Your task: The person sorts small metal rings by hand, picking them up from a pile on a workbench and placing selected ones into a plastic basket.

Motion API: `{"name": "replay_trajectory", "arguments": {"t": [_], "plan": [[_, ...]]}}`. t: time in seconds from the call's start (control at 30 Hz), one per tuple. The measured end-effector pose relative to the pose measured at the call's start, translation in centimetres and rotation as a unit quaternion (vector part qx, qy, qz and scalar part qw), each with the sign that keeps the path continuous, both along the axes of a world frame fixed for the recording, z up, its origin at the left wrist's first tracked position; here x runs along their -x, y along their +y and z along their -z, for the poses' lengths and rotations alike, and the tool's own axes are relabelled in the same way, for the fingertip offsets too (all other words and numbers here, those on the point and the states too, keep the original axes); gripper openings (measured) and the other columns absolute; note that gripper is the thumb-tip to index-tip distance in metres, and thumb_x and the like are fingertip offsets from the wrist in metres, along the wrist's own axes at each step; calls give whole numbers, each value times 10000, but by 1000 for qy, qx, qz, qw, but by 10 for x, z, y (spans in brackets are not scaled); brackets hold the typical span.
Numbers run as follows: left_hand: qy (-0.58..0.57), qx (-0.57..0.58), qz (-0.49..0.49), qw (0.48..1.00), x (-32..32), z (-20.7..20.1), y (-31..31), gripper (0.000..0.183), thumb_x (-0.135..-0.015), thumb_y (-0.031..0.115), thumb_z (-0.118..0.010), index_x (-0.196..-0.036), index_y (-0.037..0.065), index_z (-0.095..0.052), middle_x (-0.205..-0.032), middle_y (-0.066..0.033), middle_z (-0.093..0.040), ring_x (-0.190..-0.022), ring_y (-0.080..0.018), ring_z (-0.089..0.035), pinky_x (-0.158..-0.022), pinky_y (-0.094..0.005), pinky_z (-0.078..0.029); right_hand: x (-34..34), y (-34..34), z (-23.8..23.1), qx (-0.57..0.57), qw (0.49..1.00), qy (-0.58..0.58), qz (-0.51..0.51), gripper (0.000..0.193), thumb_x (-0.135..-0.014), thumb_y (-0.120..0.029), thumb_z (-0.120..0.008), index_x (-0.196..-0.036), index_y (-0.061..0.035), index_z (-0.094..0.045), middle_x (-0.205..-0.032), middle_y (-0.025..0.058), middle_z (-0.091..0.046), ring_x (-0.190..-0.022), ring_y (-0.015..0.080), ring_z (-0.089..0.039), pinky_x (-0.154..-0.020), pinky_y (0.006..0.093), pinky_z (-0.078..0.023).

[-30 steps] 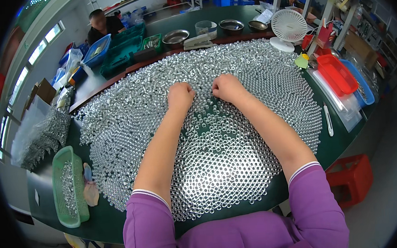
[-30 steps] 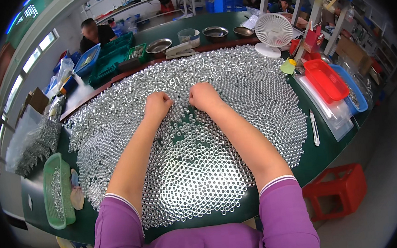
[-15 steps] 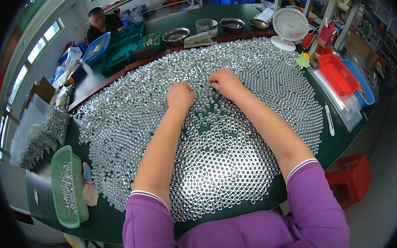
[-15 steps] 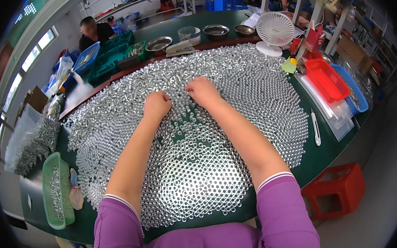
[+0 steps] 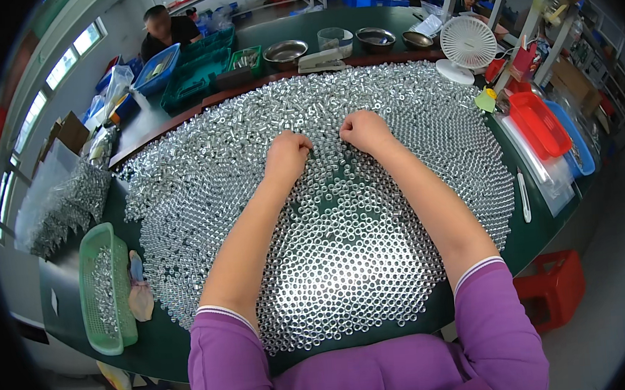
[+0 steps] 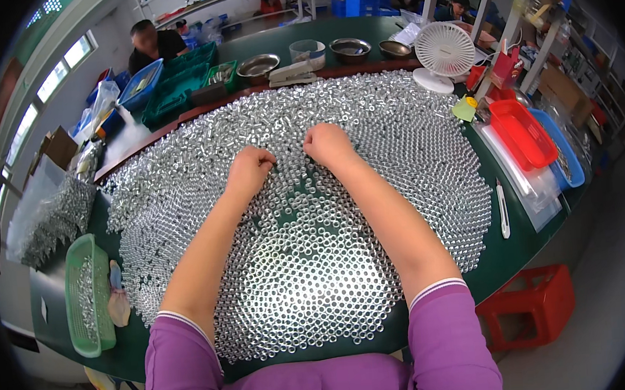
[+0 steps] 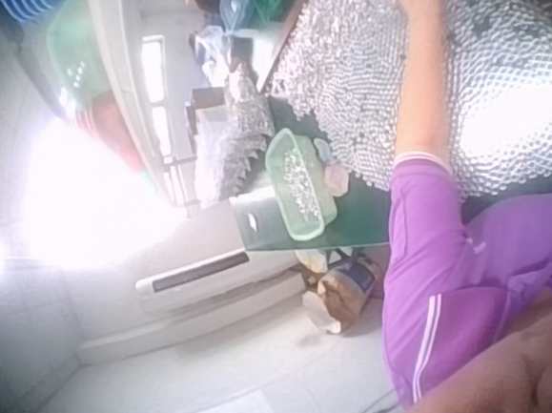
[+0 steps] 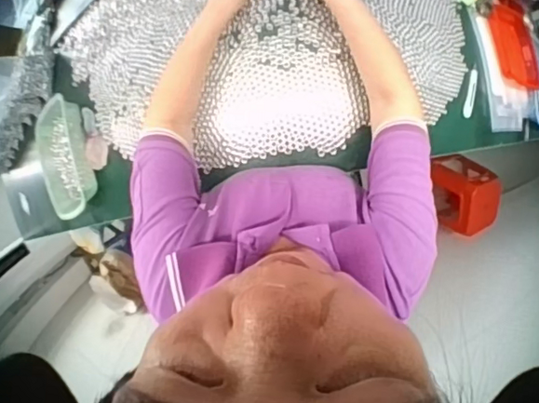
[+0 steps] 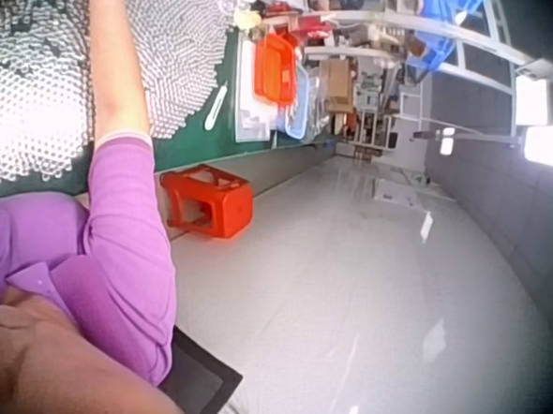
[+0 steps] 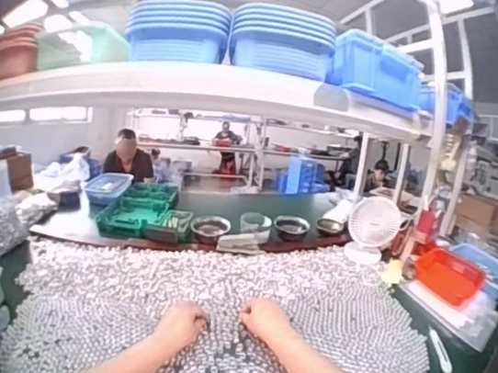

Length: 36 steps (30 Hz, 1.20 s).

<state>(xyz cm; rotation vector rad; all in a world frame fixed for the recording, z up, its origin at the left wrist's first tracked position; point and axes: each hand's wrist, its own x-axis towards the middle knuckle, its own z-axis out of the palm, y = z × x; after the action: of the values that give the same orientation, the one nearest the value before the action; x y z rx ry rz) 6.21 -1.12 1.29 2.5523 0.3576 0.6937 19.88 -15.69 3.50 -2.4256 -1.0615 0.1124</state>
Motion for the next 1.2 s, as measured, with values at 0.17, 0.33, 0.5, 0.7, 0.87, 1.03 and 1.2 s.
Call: {"name": "replay_trajectory", "arguments": {"t": [0.17,0.33,0.5,0.7,0.87,1.03,1.2], "plan": [[-60,13,-50,997,20,-17,13,65,-727,54,-588,-773,36,-631,-855,-159,-589,-816,-326,-577,-728,-393,-469,-2,24,13,-147,964,-181,-131,96,-703,-164,-649,-772,-101,-672,-832,89,-619,-863,281,-568,-772,396,-464],[19,1,-70,997,57,-21,34,76,-717,60,-600,-781,41,-637,-834,-158,-601,-810,-315,-589,-721,-391,-471,-5,33,14,-74,974,-169,-134,81,-704,-156,-651,-747,-88,-653,-855,77,-622,-892,277,-553,-800,390,-462],[71,44,-51,995,65,-29,20,96,-726,87,-628,-816,56,-646,-857,-130,-595,-827,-292,-590,-722,-382,-469,-2,27,13,-59,972,-189,-124,121,-709,-184,-669,-737,-70,-641,-863,83,-615,-895,280,-549,-782,392,-464],[36,-10,-53,998,20,-11,24,135,-713,137,-669,-806,40,-651,-824,-139,-616,-775,-288,-601,-705,-368,-477,11,15,21,-128,989,-67,-37,159,-689,-209,-698,-695,-62,-640,-816,105,-608,-849,306,-550,-748,409,-455],[60,-6,-42,997,11,-14,16,115,-712,128,-659,-779,36,-649,-793,-141,-624,-758,-296,-615,-698,-375,-486,6,6,18,-133,980,-137,-58,118,-711,-188,-656,-729,-72,-669,-756,118,-601,-801,317,-555,-736,420,-457],[-8,4,-5,1000,13,-14,14,129,-712,104,-656,-810,23,-641,-780,-144,-623,-731,-281,-621,-665,-358,-492,20,-3,-5,-190,973,-109,-69,113,-731,-158,-617,-771,-65,-669,-785,122,-616,-824,314,-569,-767,414,-456],[-46,2,36,998,-10,-11,12,117,-711,89,-645,-806,21,-641,-780,-149,-619,-727,-286,-614,-654,-364,-486,29,-20,-11,-150,981,-89,-90,141,-729,-153,-616,-830,-65,-662,-809,111,-627,-838,300,-574,-769,402,-460]]}}
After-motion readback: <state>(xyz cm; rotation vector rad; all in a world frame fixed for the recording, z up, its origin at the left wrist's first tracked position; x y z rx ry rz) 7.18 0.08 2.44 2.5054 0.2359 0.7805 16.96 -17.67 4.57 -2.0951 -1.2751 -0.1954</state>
